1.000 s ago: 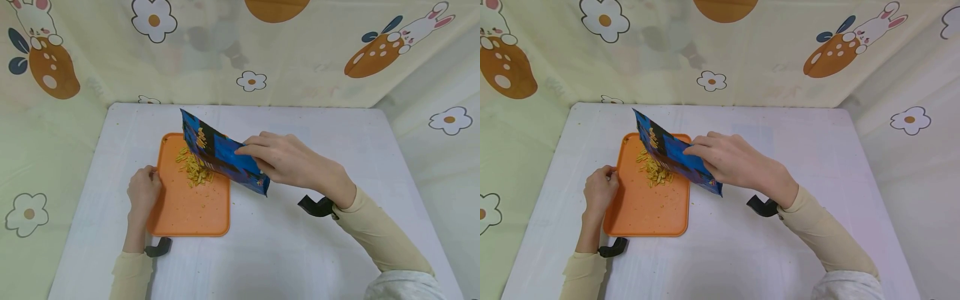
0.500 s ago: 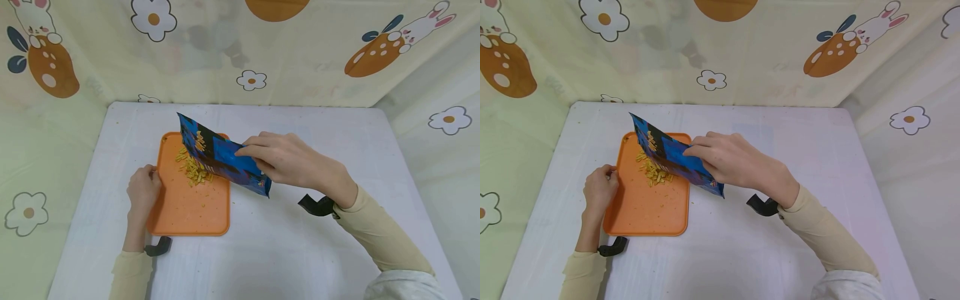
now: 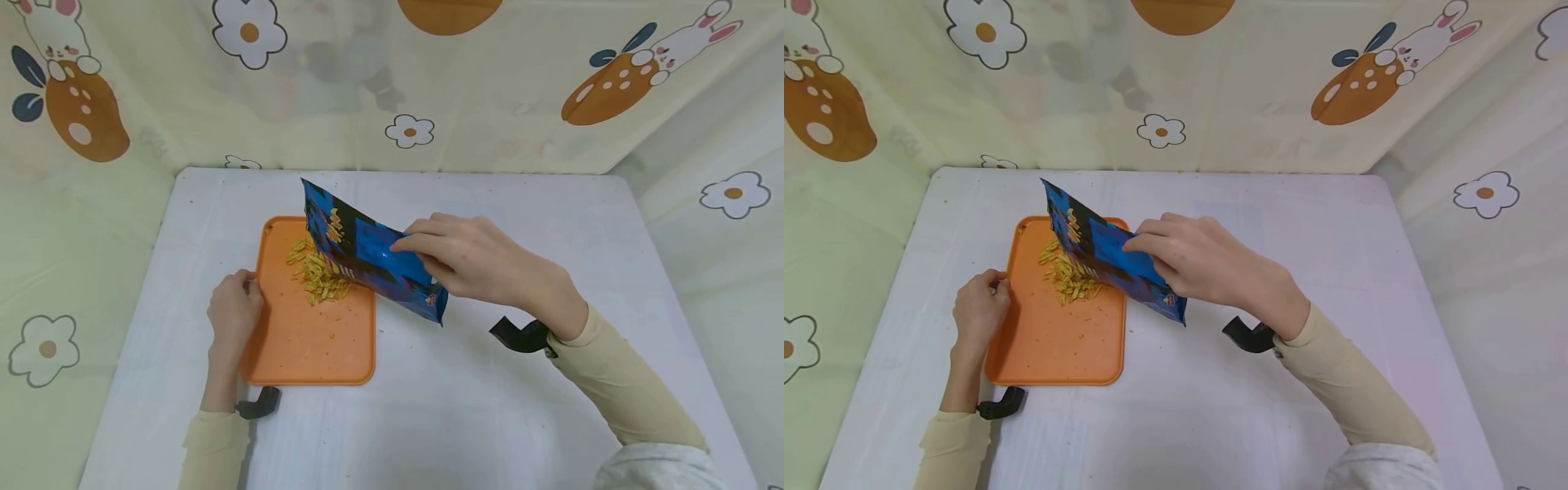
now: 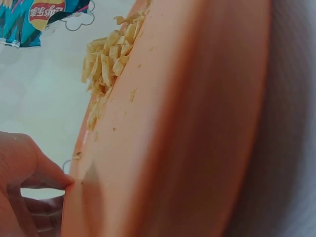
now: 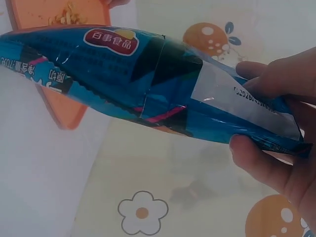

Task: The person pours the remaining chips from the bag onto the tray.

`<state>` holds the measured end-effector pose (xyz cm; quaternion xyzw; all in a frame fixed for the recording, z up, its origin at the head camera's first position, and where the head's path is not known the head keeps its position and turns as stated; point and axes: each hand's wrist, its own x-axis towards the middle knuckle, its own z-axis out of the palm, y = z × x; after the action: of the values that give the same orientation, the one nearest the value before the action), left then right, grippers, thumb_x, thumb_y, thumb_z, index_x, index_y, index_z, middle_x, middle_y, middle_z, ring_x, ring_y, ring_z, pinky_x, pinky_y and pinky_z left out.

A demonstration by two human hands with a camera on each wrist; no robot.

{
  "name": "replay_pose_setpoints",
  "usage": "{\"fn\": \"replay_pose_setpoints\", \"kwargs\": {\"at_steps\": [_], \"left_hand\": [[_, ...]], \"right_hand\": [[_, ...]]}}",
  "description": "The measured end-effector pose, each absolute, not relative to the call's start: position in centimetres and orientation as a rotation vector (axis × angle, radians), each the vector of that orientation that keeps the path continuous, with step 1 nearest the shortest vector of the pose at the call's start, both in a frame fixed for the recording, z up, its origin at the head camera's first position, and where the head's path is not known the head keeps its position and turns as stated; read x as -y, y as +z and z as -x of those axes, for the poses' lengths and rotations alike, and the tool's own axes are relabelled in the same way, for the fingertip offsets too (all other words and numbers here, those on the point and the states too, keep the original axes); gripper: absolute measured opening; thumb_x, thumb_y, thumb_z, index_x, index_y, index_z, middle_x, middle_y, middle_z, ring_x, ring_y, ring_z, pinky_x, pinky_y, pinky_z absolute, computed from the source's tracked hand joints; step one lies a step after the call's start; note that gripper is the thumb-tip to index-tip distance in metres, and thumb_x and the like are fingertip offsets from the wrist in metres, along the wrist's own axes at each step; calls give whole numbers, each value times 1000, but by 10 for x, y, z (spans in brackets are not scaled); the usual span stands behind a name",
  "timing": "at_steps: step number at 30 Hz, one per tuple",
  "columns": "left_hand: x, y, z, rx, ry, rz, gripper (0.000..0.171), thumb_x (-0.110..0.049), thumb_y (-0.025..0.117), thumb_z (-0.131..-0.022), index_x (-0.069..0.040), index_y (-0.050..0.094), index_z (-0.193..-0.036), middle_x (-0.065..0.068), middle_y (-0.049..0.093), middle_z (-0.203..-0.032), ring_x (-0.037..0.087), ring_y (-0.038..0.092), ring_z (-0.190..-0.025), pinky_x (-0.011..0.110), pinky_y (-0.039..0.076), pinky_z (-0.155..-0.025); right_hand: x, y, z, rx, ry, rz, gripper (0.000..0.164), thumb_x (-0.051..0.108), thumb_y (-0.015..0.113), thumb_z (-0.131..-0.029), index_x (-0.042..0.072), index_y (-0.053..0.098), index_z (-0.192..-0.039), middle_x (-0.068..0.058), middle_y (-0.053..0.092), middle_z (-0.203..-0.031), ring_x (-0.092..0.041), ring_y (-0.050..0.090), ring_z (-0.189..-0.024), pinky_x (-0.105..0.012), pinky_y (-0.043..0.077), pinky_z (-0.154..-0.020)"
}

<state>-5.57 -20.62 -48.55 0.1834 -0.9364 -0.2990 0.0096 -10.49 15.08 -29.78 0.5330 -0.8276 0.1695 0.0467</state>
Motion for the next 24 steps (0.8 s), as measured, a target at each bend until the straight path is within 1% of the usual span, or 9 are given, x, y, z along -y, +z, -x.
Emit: {"fn": "replay_pose_setpoints", "kwargs": {"at_steps": [3,8,12,18,24], "left_hand": [[206,-485,55,2928,-932,-576,30,-11,50,-104,7,67,-122,28,68,-109,43,66,-94,56,54,-78],[207,-485,55,2924,-937,-580,30,-11,51,-104,6,67,-122,28,68,-109,43,65,-94,56,53,-77],[207,-486,55,2924,-934,-576,29,-11,51,-104,6,67,-122,28,68,-108,43,66,-93,55,53,-77],[207,-486,56,2920,-914,-589,29,-10,52,-104,7,68,-121,28,69,-107,42,66,-91,55,54,-75],[207,-486,57,2940,-928,-596,30,-11,51,-105,7,66,-124,27,68,-109,40,65,-91,53,54,-77]], "right_hand": [[-154,-299,104,2544,540,-1603,31,-5,67,-91,5,73,-120,-6,73,-109,-18,62,-85,-27,51,-60],[-160,-306,102,2557,634,-1559,31,-6,66,-92,4,73,-120,-7,73,-109,-12,58,-77,-24,47,-59],[-165,-319,99,2580,750,-1522,31,-7,65,-92,3,72,-121,-7,73,-111,-9,55,-74,-22,45,-59],[-173,-340,93,2604,909,-1434,31,-5,64,-94,4,72,-122,-5,71,-112,-5,49,-70,-20,40,-56],[-180,-359,88,2522,987,-1384,34,-7,68,-91,2,71,-123,-7,70,-108,-6,50,-70,-18,40,-55]]}}
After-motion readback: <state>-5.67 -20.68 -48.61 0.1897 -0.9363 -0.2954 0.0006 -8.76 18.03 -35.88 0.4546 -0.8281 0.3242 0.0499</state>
